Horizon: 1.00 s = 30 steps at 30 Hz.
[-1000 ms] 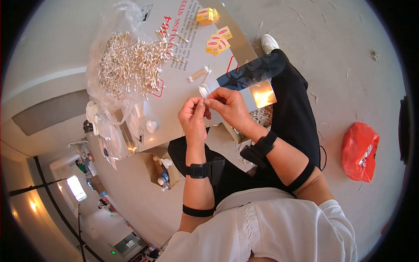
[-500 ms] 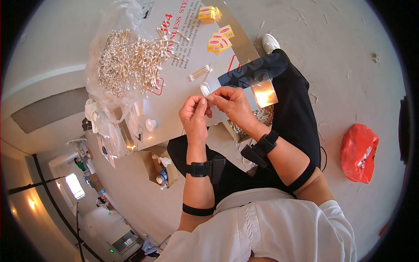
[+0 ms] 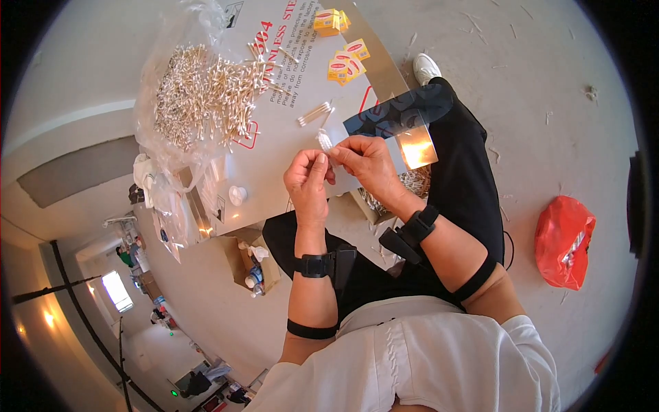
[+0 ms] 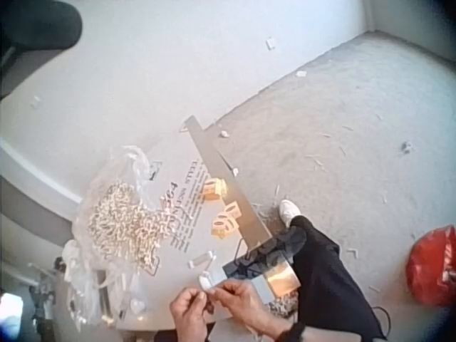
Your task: Manually bundling cotton swabs and placing them into individual plastic packaging bags.
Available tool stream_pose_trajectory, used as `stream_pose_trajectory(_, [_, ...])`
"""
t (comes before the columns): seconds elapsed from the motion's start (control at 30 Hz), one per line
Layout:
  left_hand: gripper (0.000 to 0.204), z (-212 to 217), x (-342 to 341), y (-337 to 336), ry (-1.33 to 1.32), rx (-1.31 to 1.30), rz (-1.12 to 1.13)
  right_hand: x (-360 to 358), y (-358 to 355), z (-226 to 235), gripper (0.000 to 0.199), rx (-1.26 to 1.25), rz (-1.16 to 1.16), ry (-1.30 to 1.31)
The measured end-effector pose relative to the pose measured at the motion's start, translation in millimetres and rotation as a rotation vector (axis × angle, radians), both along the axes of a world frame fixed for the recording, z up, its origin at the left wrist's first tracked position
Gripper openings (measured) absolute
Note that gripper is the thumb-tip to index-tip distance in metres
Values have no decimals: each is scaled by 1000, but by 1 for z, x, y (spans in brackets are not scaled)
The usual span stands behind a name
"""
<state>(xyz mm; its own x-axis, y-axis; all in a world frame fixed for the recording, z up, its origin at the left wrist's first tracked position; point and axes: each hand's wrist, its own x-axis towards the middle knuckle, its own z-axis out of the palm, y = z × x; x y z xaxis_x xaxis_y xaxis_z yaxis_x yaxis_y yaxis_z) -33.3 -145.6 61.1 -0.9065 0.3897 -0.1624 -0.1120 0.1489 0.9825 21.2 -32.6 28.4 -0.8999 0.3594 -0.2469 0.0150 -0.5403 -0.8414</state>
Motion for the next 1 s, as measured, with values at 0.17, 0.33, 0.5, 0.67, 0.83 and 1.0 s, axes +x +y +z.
stream_pose_trajectory(0.17, [13,0,1,2,-7,26,27,0,1,0,16,-15,13,1])
stream_pose_trajectory(0.33, [16,1,3,3,73,-93,8,3,-1,3,13,129,-11,45])
stream_pose_trajectory(0.5, [14,0,2,2,126,-171,8,1,-8,-5,13,179,-44,45])
stream_pose_trajectory(0.67, [12,-4,4,0,352,-305,-16,5,-10,1,13,244,-25,34])
stream_pose_trajectory(0.83, [11,3,11,3,405,-326,78,7,-9,4,10,273,-190,32])
stream_pose_trajectory(1.0, [9,-6,14,6,471,-247,159,11,-14,16,9,477,-252,77])
